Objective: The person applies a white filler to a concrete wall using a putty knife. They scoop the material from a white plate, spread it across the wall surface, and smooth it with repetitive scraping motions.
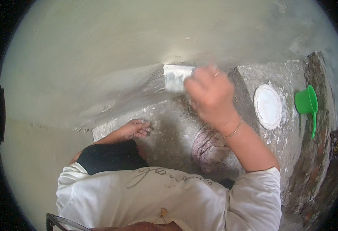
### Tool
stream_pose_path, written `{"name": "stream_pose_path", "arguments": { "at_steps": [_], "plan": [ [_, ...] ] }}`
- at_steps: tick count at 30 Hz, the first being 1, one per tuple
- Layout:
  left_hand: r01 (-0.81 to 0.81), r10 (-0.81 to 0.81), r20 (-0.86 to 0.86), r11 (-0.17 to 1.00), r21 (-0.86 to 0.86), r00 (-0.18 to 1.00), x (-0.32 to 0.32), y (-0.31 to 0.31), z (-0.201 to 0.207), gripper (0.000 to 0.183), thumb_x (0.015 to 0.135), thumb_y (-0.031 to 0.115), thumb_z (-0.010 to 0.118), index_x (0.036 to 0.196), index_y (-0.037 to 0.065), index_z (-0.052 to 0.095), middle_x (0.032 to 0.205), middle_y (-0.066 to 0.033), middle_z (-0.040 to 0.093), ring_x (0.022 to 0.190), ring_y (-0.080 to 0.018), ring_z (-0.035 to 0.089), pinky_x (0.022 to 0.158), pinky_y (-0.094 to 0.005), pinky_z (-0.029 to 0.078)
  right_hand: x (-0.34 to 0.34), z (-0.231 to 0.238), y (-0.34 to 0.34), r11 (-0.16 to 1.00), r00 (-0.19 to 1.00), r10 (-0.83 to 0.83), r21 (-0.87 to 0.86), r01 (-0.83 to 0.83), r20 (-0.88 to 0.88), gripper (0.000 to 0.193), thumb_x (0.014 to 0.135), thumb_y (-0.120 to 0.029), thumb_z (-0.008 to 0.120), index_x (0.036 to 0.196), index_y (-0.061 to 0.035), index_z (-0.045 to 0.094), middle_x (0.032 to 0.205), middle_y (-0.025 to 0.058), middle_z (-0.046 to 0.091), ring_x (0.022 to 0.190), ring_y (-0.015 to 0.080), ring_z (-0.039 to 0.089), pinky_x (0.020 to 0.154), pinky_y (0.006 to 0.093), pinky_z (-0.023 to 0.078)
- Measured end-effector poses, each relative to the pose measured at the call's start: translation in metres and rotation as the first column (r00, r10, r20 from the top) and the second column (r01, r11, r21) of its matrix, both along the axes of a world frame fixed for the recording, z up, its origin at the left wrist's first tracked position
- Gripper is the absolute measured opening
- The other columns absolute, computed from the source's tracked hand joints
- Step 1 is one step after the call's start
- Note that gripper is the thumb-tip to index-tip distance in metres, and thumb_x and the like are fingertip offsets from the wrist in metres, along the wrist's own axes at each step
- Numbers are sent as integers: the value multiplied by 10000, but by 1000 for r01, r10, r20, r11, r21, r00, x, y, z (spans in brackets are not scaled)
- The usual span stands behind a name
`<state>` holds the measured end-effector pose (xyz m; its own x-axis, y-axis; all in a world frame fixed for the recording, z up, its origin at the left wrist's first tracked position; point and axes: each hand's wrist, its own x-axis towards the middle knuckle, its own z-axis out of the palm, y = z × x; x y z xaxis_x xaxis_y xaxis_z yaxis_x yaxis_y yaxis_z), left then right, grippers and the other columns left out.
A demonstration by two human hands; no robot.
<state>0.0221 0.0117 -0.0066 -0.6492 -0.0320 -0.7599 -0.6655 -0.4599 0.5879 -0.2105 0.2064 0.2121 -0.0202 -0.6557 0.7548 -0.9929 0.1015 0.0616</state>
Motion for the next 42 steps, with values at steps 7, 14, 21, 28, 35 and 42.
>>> {"name": "stream_pose_path", "arguments": {
  "at_steps": [7, 14, 21, 28, 35, 42],
  "plan": [
    [43, -43, 2, 999, -12, 999, -13, 7, 3, 365, 834, 338, 673, 1028, 47, 570, 912, -61, 626, 753, -132, 584, 717, -309, 535, 0, -76, -15, 927, 987, 130, 341, -156, 98, 108, 653, -96, 589, 745, -104, 532, 743, 54, 483, 735, 231, 533, 631, 341, 429],
    [16, -16, 7, 1000, -9, 1000, -6, 5, -1, 393, 820, 341, 689, 1041, 43, 560, 922, -67, 626, 748, -137, 583, 723, -308, 538, -13, -6, -15, 998, 997, -7, -59, 12, 77, 157, 620, -76, 619, 766, -100, 567, 734, 51, 499, 710, 237, 540, 615, 355, 434],
    [25, -25, 17, 1000, -3, 1000, -8, 5, -3, 385, 822, 344, 686, 1031, 43, 568, 932, -69, 621, 759, -137, 578, 719, -306, 532, 39, -88, -18, 937, 984, 125, 312, -158, 124, 108, 637, -73, 572, 724, -110, 520, 782, 39, 506, 744, 219, 540, 615, 343, 401],
    [22, -21, 35, 1000, -9, 999, -7, 5, -2, 392, 820, 345, 688, 1040, 45, 565, 938, -69, 608, 764, -142, 577, 725, -309, 530, -1, -75, -29, 998, 996, -30, 61, 25, 86, 67, 660, -101, 581, 702, -125, 534, 773, 47, 504, 766, 236, 532, 635, 360, 391],
    [17, -15, 67, 1000, -20, 998, -8, 6, 2, 397, 818, 343, 689, 1043, 41, 566, 917, -58, 608, 761, -142, 582, 721, -306, 537, 11, -34, 5, 994, 975, -74, -60, 89, 211, 136, 602, -79, 617, 688, -115, 519, 719, 57, 469, 702, 242, 513, 575, 359, 387],
    [35, -35, 34, 999, -16, 999, -17, 10, -2, 347, 840, 328, 666, 1021, 46, 576, 895, -49, 616, 728, -124, 583, 706, -293, 539, 42, -56, -14, 976, 960, 86, 171, -134, 265, 91, 644, -98, 573, 707, -89, 509, 757, 64, 470, 748, 243, 523, 605, 354, 414]
  ]
}}
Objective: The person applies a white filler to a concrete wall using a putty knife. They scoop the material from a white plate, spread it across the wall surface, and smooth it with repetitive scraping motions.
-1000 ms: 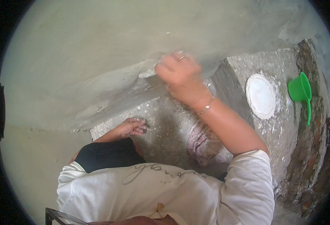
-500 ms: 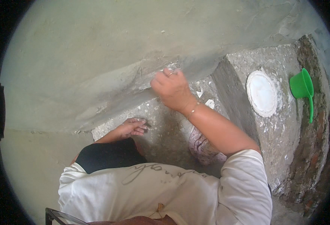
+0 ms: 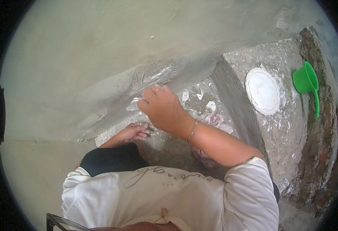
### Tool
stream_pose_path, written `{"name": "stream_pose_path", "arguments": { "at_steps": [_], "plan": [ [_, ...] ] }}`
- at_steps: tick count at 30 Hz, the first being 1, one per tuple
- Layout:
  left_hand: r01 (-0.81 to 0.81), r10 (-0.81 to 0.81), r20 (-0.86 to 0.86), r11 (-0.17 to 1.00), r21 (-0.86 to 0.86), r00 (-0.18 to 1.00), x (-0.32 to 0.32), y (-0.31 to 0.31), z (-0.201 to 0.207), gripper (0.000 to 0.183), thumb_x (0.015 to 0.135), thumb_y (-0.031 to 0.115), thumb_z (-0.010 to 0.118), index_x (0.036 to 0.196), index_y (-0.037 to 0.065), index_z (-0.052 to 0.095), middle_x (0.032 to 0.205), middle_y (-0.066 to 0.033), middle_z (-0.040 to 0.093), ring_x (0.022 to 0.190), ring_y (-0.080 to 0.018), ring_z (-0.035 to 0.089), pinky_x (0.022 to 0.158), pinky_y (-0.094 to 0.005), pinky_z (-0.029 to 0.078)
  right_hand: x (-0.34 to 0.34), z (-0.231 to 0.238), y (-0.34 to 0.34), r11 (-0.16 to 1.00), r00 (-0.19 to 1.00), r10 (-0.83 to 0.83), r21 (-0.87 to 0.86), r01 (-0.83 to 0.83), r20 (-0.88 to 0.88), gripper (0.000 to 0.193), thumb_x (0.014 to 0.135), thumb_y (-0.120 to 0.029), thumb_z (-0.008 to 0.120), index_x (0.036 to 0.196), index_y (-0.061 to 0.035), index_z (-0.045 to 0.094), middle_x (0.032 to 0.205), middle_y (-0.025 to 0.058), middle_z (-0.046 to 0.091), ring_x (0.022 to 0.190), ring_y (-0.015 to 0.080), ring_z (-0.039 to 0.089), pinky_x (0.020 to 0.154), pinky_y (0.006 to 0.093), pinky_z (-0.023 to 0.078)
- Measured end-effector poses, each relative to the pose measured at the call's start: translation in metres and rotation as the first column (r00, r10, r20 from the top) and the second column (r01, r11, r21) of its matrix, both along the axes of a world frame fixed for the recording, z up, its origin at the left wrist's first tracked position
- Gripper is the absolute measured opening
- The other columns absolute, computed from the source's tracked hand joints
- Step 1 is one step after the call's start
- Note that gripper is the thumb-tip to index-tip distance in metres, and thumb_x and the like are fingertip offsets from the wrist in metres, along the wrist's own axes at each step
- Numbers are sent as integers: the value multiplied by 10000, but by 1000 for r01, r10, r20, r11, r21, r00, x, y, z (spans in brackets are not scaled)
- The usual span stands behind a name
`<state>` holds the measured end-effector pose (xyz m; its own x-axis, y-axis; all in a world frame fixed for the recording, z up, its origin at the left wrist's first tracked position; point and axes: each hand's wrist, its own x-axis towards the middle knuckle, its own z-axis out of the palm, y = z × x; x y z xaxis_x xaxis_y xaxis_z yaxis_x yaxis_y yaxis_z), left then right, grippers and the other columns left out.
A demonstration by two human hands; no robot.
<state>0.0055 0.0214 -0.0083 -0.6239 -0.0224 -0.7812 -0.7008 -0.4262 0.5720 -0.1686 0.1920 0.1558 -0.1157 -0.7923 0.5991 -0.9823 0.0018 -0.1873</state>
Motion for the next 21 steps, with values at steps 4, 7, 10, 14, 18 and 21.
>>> {"name": "stream_pose_path", "arguments": {
  "at_steps": [4, 7, 10, 14, 18, 21],
  "plan": [
    [26, -25, -16, 999, 38, 1000, -3, 0, -2, 340, 842, 328, 664, 1017, 50, 576, 915, -56, 623, 741, -120, 584, 699, -287, 536, -21, -15, -21, 997, 998, 60, -56, -61, -32, 76, 652, -97, 562, 708, -95, 511, 763, 55, 479, 768, 239, 529, 617, 355, 416],
    [66, -67, -20, 997, -33, 998, -15, 10, 11, 317, 882, 290, 613, 1061, 34, 560, 935, -64, 616, 771, -139, 594, 728, -301, 545, -39, -11, -29, 984, 996, 12, -174, -26, -85, 90, 651, -79, 587, 725, -92, 537, 755, 57, 499, 750, 246, 533, 625, 361, 422],
    [55, -55, -4, 998, -16, 998, -14, 9, 3, 339, 881, 297, 614, 1076, 28, 546, 940, -70, 606, 790, -147, 592, 739, -302, 541, -64, 33, -4, 898, 974, -218, -380, 223, 57, 125, 652, -80, 613, 775, -90, 592, 741, 73, 534, 704, 264, 544, 610, 384, 436],
    [72, -72, -26, 997, -8, 997, -14, 11, 5, 377, 877, 310, 618, 1102, 21, 526, 964, -88, 600, 807, -153, 591, 747, -299, 536, -66, 67, 44, 844, 926, -323, -383, 375, 196, 162, 632, -50, 624, 793, -61, 624, 737, 92, 552, 694, 273, 559, 602, 367, 466],
    [93, -94, -45, 995, -37, 995, -20, 15, 6, 406, 876, 329, 616, 1111, 14, 515, 969, -92, 600, 811, -155, 602, 736, -287, 533, -21, 28, 19, 949, 996, -47, -308, 67, 72, 137, 603, -49, 614, 738, -62, 597, 722, 98, 524, 689, 283, 546, 590, 364, 463],
    [160, -163, -54, 986, -50, 985, -30, 20, 12, 378, 841, 368, 658, 1048, 61, 584, 937, -38, 616, 762, -106, 593, 719, -263, 523, -21, 10, -5, 960, 996, 80, -268, -85, -30, 125, 612, -63, 600, 736, -80, 588, 734, 92, 531, 692, 288, 545, 575, 365, 456]
  ]
}}
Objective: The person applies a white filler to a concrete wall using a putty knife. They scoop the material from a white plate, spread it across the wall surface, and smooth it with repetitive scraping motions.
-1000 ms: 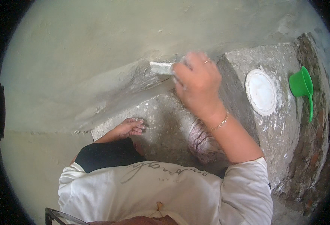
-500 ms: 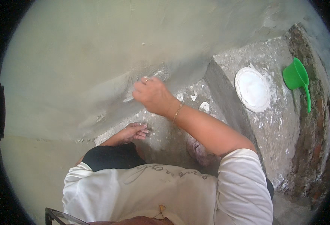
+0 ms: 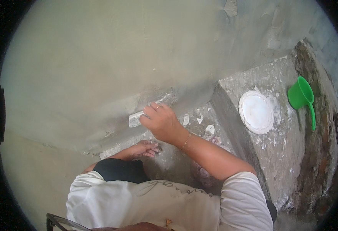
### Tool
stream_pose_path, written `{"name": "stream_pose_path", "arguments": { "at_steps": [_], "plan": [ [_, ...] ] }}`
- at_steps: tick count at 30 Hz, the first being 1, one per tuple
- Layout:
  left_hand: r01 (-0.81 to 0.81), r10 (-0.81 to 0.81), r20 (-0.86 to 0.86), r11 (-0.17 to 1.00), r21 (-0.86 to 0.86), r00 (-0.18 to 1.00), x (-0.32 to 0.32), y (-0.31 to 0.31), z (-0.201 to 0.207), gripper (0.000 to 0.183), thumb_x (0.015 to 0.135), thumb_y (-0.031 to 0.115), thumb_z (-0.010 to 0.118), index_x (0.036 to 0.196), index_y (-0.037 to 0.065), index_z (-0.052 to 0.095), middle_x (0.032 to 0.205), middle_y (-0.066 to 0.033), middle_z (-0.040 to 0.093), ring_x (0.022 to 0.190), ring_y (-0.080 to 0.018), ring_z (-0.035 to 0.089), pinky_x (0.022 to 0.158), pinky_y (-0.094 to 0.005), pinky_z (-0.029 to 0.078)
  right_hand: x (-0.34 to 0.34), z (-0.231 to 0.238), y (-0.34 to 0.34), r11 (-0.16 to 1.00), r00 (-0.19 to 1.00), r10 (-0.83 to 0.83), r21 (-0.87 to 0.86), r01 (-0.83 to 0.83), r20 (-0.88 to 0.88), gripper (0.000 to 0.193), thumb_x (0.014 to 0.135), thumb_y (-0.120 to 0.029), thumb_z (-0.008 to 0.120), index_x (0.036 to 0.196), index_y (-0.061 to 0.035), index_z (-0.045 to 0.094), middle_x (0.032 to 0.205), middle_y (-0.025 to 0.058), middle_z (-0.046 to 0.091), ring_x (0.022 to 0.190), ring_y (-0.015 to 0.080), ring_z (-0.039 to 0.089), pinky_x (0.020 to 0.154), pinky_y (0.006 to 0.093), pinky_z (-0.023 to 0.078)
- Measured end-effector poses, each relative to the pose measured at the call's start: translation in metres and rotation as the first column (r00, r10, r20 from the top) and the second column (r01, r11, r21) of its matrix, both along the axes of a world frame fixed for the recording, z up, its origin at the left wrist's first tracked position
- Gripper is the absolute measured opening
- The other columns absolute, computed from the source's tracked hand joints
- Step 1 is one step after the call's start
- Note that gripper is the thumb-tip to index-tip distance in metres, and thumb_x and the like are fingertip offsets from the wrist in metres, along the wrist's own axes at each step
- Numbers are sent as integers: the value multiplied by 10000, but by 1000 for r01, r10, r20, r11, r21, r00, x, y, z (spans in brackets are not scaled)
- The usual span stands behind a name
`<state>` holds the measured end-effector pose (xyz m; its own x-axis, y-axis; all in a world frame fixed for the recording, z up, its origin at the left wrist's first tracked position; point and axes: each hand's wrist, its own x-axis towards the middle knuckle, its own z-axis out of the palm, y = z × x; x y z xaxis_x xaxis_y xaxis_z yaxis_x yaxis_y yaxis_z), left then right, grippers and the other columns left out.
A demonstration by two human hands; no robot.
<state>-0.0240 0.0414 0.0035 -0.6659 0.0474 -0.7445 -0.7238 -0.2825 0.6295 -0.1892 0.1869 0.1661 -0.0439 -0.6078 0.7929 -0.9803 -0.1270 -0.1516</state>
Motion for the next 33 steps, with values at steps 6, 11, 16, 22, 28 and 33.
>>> {"name": "stream_pose_path", "arguments": {
  "at_steps": [6, 11, 16, 22, 28, 33],
  "plan": [
    [67, -68, -28, 997, -24, 997, 1, -2, 12, 373, 844, 366, 655, 1048, 63, 581, 942, -22, 600, 758, -99, 579, 717, -261, 516, -69, 81, 27, 895, 950, -253, -328, 302, 184, 198, 651, -62, 598, 847, -60, 624, 769, 94, 565, 722, 285, 553, 677, 372, 466],
    [357, -366, -92, 928, -106, 926, -11, -13, 27, 418, 890, 332, 598, 1194, 63, 497, 1070, -38, 576, 917, -125, 558, 816, -289, 479, -102, 128, 119, 701, 788, -126, -508, 500, 602, 134, 753, 44, 560, 873, 6, 605, 774, 17, 544, 728, 118, 508, 672, 235, 421],
    [619, -629, -71, 776, -122, 775, -35, -15, 71, 551, 890, 371, 585, 1294, 39, 412, 1145, -60, 527, 989, -157, 530, 851, -305, 465, -86, 127, 189, 777, 733, -622, 103, 621, 276, 168, 667, -28, 660, 743, 7, 514, 686, 131, 462, 624, 280, 492, 585, 355, 396],
    [815, -854, -10, 501, -290, 521, -82, 29, 127, 647, 867, 414, 603, 1324, 17, 375, 1126, -99, 537, 1004, -183, 533, 846, -328, 462, -47, 122, 246, 762, 729, -640, 325, 561, 243, 177, 662, -51, 670, 737, 0, 518, 706, 165, 489, 663, 363, 499, 584, 395, 396],
    [405, -998, 45, -26, -914, 39, -136, 134, 215, 545, 793, 289, 666, 1151, -62, 451, 1065, -241, 552, 1011, -357, 539, 865, -393, 437, -49, 120, 300, 686, 655, -727, 254, 682, 206, 182, 660, -10, 650, 734, 12, 485, 691, 156, 454, 635, 333, 463, 592, 368, 392],
    [-81, -959, 119, -101, -992, -257, -128, 224, 306, 587, 701, 163, 673, 1180, -80, 434, 1051, -196, 559, 1053, -328, 522, 859, -444, 417, -50, 141, 324, 615, 572, -788, 239, 752, 227, 176, 673, 5, 648, 759, 25, 495, 692, 139, 444, 629, 305, 430, 605, 332, 391]
  ]
}}
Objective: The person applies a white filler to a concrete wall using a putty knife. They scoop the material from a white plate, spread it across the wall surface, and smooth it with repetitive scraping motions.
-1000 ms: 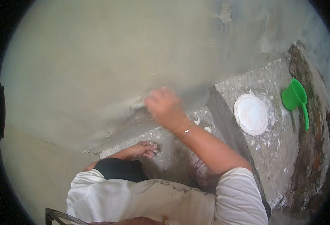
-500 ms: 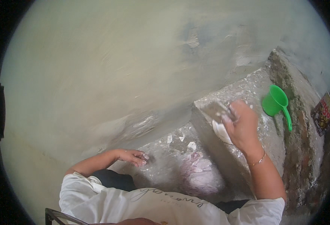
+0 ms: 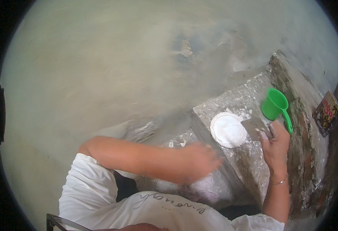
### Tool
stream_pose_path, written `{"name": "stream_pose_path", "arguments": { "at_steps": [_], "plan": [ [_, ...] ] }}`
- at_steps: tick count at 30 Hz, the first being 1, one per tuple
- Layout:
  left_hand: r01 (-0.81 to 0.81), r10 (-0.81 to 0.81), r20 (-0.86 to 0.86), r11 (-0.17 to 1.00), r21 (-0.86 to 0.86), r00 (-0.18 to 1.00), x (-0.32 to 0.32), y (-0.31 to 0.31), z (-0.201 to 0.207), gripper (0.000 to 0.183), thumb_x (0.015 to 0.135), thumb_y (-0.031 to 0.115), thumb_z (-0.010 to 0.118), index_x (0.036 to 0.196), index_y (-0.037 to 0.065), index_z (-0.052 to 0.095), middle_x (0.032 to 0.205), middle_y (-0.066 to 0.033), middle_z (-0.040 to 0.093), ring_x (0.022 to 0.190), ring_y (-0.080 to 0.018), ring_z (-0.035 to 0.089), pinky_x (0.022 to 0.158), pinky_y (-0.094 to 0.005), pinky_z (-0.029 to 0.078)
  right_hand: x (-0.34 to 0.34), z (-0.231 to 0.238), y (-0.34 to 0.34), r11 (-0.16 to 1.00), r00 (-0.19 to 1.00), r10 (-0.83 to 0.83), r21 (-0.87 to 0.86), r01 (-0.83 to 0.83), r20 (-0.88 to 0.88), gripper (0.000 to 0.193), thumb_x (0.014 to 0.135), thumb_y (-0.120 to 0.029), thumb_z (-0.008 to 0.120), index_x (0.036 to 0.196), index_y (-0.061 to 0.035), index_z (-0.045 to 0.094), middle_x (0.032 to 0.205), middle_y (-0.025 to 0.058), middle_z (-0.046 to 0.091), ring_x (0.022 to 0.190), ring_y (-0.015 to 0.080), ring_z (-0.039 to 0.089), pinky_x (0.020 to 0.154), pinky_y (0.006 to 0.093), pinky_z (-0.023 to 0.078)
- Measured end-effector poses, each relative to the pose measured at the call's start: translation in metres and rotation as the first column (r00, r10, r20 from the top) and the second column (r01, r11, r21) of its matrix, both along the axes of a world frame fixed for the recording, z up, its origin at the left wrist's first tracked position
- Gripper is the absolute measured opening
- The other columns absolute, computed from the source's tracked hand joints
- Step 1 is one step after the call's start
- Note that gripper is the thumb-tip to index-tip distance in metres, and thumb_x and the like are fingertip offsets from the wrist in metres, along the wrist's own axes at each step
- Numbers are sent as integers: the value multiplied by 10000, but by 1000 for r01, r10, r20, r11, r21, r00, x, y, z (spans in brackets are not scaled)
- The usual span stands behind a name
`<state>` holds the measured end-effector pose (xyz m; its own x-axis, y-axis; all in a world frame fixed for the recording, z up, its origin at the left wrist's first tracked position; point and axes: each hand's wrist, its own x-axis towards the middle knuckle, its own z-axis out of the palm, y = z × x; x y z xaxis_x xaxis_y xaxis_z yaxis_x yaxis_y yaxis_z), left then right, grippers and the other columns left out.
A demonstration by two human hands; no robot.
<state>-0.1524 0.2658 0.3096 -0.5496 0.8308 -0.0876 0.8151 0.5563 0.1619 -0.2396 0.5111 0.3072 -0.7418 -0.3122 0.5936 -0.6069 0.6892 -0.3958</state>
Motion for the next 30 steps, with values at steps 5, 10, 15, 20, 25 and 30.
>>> {"name": "stream_pose_path", "arguments": {
  "at_steps": [5, 10, 15, 20, 25, 30],
  "plan": [
    [-33, -2, -292, 993, -115, 956, 21, 98, 41, 353, 787, 179, 531, 1056, -37, 607, 987, -198, 603, 970, -331, 572, 901, -522, 395, -7, -7, 17, 997, 1000, -24, -77, 26, 20, 168, 692, 21, 650, 828, 28, 551, 729, 118, 508, 665, 237, 477, 646, 306, 413],
    [-10, -8, -429, 999, -42, 903, 45, 156, 56, 332, 805, 188, 513, 1033, -23, 630, 988, -194, 606, 973, -333, 569, 908, -534, 389, -21, -25, 35, 981, 996, -52, -182, 64, 70, 178, 706, 34, 643, 865, 28, 561, 739, 91, 523, 671, 176, 482, 655, 274, 413],
    [-77, 30, -443, 993, -87, 896, 50, 178, 48, 330, 810, 195, 521, 1039, -18, 628, 1017, -180, 602, 1002, -332, 552, 912, -541, 385, -24, -33, 25, 991, 995, 30, -129, -17, 97, 176, 709, 20, 625, 876, 7, 570, 736, 108, 512, 671, 213, 479, 656, 305, 411],
    [-54, -5, -450, 992, -117, 893, 49, 189, 45, 328, 815, 201, 530, 1045, -13, 626, 1047, -165, 598, 1030, -330, 535, 917, -548, 381, -19, -30, 26, 979, 1000, -25, -202, 25, 3, 145, 699, 17, 616, 813, 13, 528, 717, 114, 472, 649, 216, 435, 632, 308, 395],
    [-100, -52, -518, 960, -261, 854, 58, 197, 42, 326, 820, 207, 539, 1050, -8, 624, 1076, -150, 594, 1059, -329, 518, 921, -555, 377, -11, -17, 25, 999, 999, -11, -50, 14, 49, 161, 673, 16, 618, 778, 27, 496, 703, 140, 438, 639, 241, 424, 637, 313, 405],
    [-105, -32, -509, 966, -238, 860, 60, 202, 30, 315, 815, 214, 554, 1026, -5, 633, 1079, -144, 596, 1058, -323, 518, 922, -570, 372, -16, -21, 30, 995, 1000, 4, -97, -2, 18, 186, 672, -15, 641, 809, 20, 520, 730, 174, 473, 671, 355, 459, 637, 355, 412]
  ]
}}
